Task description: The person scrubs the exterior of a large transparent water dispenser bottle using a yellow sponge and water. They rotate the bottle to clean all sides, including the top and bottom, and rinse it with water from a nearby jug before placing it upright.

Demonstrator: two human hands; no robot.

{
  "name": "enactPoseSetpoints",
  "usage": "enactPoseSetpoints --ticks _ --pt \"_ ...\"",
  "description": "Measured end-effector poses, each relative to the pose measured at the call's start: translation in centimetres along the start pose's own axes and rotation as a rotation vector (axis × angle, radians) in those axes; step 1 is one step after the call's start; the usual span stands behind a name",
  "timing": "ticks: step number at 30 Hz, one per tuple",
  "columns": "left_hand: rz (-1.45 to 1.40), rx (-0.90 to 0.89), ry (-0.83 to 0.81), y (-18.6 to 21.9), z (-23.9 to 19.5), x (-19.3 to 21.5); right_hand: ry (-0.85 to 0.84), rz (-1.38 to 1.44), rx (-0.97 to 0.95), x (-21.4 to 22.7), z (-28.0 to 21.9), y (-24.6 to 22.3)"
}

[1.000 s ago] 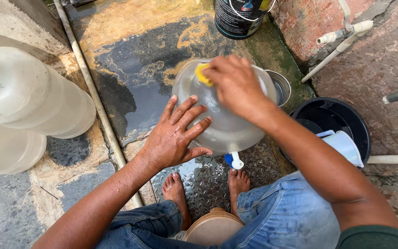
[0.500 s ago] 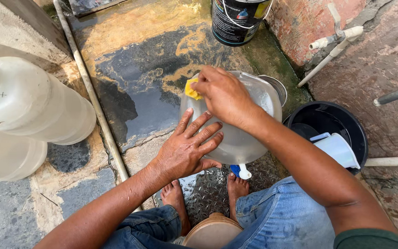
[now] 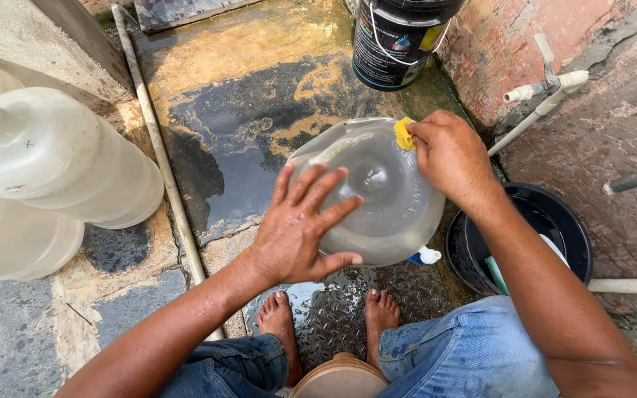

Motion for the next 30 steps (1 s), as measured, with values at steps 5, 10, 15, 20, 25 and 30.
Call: enactPoseSetpoints --ticks 5,10,15,20,25,30 --pt "-0.116 -0.002 0.005 -2.5 -0.8 0.6 0.060 0.023 0.094 0.5 0.6 -1.0" --pt "-0.142 -0.137 -0.004 -1.1 -1.1 -1.8 -0.053 0.148 0.205 -0.6 1.2 -6.7" --pt "-0.063 -0.135 0.025 -0.5 -1.8 -2.3 -0.123 0.150 0.323 -1.5 1.0 -9.1" --pt "-0.067 -0.163 0.037 0.2 -2.2 -2.3 -0.098 0.037 0.042 0.5 2.8 -3.2" --pt "-0.105 -0.174 0.039 1.2 -2.7 -2.6 -0.255 0.122 0.357 -1.6 0.6 -10.1" --pt "-0.070 -0.228 -0.013 2.1 -2.9 -2.6 -0.183 -0.092 0.149 0.1 2.6 -5.0"
Point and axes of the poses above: each hand's wrist, its own z-axis towards the middle knuckle, its own x-axis out of the back of the hand, y = z × x, the point moved 7 cm from there along z, towards the middle knuckle, and after that the axes turned 8 degrees about x, right-handed, at the moved point
